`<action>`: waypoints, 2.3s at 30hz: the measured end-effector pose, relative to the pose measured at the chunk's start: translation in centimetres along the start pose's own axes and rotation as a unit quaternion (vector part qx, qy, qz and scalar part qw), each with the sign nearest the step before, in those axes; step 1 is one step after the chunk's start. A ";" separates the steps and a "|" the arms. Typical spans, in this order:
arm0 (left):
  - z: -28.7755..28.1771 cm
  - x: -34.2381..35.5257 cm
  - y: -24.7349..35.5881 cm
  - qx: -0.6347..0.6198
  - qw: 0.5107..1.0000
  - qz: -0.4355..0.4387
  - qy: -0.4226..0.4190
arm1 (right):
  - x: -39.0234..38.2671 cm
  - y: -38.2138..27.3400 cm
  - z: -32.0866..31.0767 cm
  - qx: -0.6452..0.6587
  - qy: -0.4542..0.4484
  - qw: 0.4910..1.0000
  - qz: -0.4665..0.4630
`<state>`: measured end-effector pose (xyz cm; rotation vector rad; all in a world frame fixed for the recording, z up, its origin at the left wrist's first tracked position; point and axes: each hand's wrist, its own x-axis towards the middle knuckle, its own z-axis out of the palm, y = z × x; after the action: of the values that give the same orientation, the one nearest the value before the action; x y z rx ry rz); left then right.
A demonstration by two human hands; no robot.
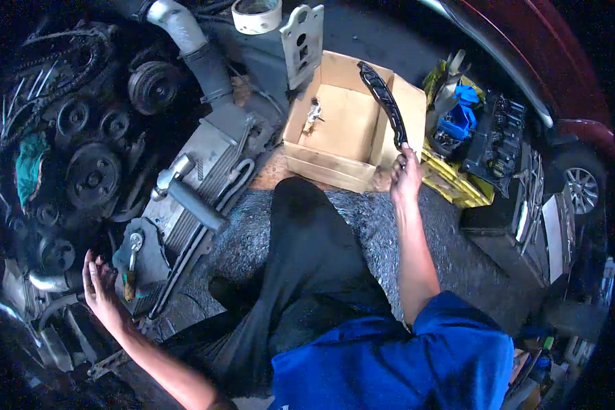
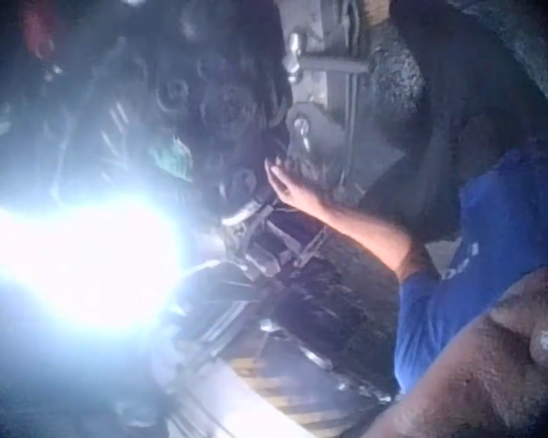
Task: The person removes components from a car engine, including a timing chain and a guide, and places them into a cardboard box. They then use a socket wrench and a hammer on the engine parts before handling a large metallic assembly.
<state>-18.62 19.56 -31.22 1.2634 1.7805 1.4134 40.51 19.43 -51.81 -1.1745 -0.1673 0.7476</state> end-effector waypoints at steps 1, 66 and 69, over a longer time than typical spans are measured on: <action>-0.2 0.1 -0.1 0.007 1.000 0.003 -0.008 | 0.7 0.7 0.0 0.009 0.006 1.000 0.008; -11.3 -5.2 -5.2 0.151 0.982 -0.111 0.012 | 21.6 22.0 1.4 -0.208 0.120 0.915 0.323; -11.4 -5.1 -4.9 0.203 0.976 -0.079 -0.004 | 22.3 21.5 0.0 -0.851 -0.258 0.451 0.080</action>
<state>-27.78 9.84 -33.04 1.2827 2.1862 0.9837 47.77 36.86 -76.34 -2.8516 -1.6915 1.0183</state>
